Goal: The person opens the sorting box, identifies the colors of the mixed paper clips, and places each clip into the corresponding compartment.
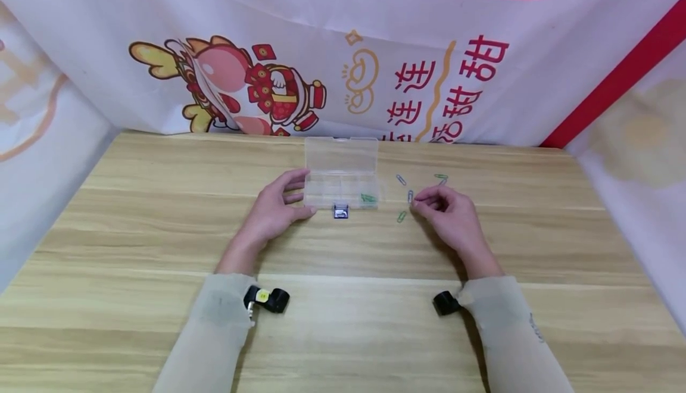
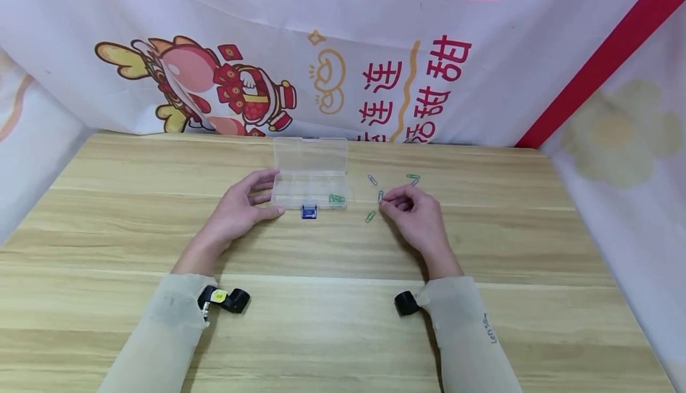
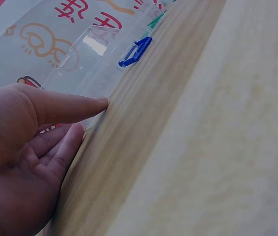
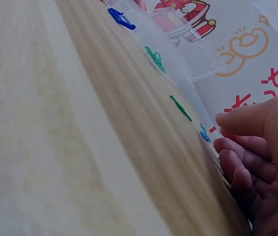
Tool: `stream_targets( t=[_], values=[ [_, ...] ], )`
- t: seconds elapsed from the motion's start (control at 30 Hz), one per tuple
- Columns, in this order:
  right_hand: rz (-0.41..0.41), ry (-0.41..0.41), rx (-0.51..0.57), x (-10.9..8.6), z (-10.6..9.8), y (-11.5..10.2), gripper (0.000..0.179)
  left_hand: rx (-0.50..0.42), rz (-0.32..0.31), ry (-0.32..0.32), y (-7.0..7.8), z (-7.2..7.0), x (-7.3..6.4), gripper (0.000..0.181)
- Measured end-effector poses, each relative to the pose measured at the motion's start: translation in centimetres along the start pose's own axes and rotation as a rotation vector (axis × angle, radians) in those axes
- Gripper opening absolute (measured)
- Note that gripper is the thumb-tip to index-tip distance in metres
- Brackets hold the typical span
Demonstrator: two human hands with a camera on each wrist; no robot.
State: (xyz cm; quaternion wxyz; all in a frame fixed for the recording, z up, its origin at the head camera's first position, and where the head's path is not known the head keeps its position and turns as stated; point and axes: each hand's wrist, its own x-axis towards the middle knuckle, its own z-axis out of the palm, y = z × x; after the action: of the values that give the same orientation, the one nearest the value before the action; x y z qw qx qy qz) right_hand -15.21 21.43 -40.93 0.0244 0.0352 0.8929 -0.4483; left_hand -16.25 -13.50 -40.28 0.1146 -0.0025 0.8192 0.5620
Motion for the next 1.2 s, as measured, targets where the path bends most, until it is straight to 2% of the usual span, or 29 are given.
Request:
stream_targets(
  t=[0.2,0.4,0.57,0.73,0.87,1.03,1.2],
  values=[
    [-0.100,-0.082,-0.077,-0.3,0.0,-0.2,0.020,0.001,-0.002,0.002,0.0,-0.1,-0.1,0.081],
    [-0.162,-0.085,-0.124,-0.6,0.2,-0.2,0.017,0.006,-0.008,0.002,0.1,0.0,-0.2,0.081],
    [-0.168,-0.078,-0.152,-0.5,0.3,-0.3,0.011,0.007,0.002,0.004,0.1,0.0,-0.2,0.080],
    [-0.153,-0.080,-0.151,-0.5,0.3,-0.4,0.008,0.006,0.006,0.007,0.0,0.0,-0.3,0.080],
    [-0.108,-0.089,-0.095,-0.4,0.2,-0.4,0.010,0.009,0.004,0.009,0.0,0.0,-0.3,0.080],
    [-0.036,-0.092,0.008,-0.2,-0.5,-0.9,0.014,0.013,0.003,0.010,0.0,0.1,-0.3,0.079],
    [0.068,-0.111,0.174,-0.3,-1.8,-1.9,0.023,0.008,0.002,0.009,0.0,0.1,-0.2,0.080]
  ],
)
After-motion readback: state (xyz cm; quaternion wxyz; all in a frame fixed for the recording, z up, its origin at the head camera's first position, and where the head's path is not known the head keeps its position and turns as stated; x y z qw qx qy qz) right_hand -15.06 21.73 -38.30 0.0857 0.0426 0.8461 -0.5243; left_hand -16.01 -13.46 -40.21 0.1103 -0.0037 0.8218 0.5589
